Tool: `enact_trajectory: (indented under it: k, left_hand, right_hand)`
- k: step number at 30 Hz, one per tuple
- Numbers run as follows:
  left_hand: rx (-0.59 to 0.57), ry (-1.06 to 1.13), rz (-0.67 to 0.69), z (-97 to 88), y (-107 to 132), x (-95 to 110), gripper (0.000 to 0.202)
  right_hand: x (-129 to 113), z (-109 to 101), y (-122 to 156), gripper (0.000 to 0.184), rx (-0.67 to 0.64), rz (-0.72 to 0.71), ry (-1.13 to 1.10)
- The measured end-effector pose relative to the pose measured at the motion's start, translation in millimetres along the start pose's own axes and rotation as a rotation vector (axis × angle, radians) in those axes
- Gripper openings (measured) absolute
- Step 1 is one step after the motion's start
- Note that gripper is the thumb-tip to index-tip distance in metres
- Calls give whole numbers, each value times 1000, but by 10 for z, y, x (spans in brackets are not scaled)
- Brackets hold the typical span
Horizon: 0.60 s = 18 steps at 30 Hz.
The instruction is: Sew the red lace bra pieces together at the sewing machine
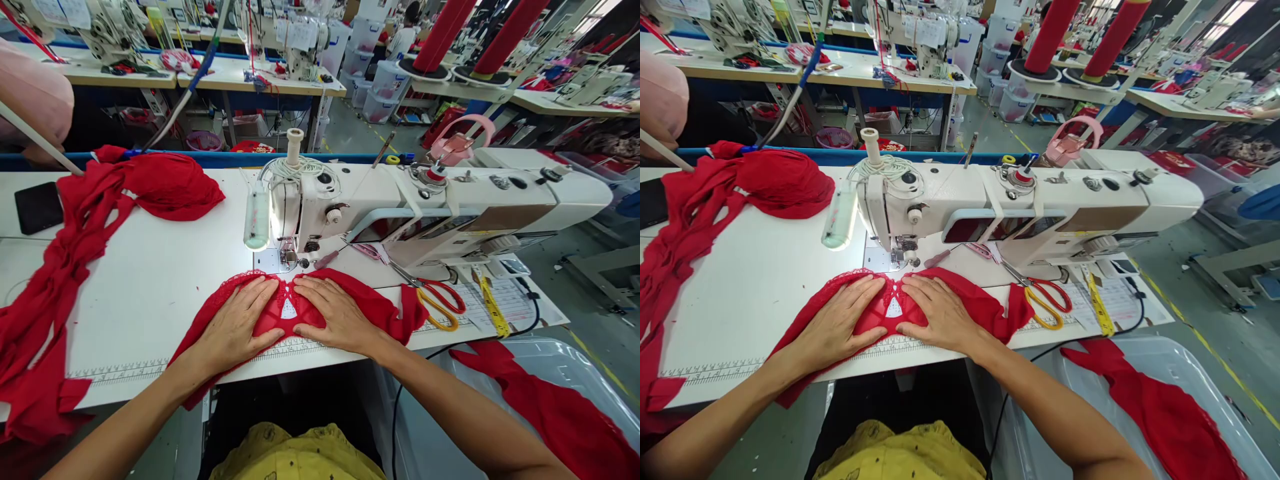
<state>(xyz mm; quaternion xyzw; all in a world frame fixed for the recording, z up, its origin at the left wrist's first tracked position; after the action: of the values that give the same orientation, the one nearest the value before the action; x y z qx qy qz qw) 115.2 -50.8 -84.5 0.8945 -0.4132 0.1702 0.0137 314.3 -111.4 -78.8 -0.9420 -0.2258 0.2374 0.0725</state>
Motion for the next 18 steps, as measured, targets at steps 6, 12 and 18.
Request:
enact_trajectory:
  k: [6, 12, 18]
  left_hand:
    - [14, 14, 5, 1, 0, -17, 77]
    - [-13, 8, 16, -6, 12, -22, 81]
    - [-40, -6, 26, 2, 16, -36, 88]
  right_hand:
    - [-5, -7, 3, 71, 11, -18, 4]
    - [-3, -21, 5, 75, -4, -19, 4]
    - [13, -18, 6, 78, -39, -10, -6]
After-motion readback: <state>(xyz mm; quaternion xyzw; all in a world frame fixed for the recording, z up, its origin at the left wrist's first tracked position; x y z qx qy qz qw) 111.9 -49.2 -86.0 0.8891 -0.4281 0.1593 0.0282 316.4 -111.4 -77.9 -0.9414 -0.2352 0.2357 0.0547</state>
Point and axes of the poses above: each hand's wrist, its own y-axis away from the middle knuckle, its own z-axis out of the palm, x = y × z, the point moved 4 cm from there along -y, towards the middle knuckle, and after that the axes turned 7 degrees about -z, right-handed, at the moved point
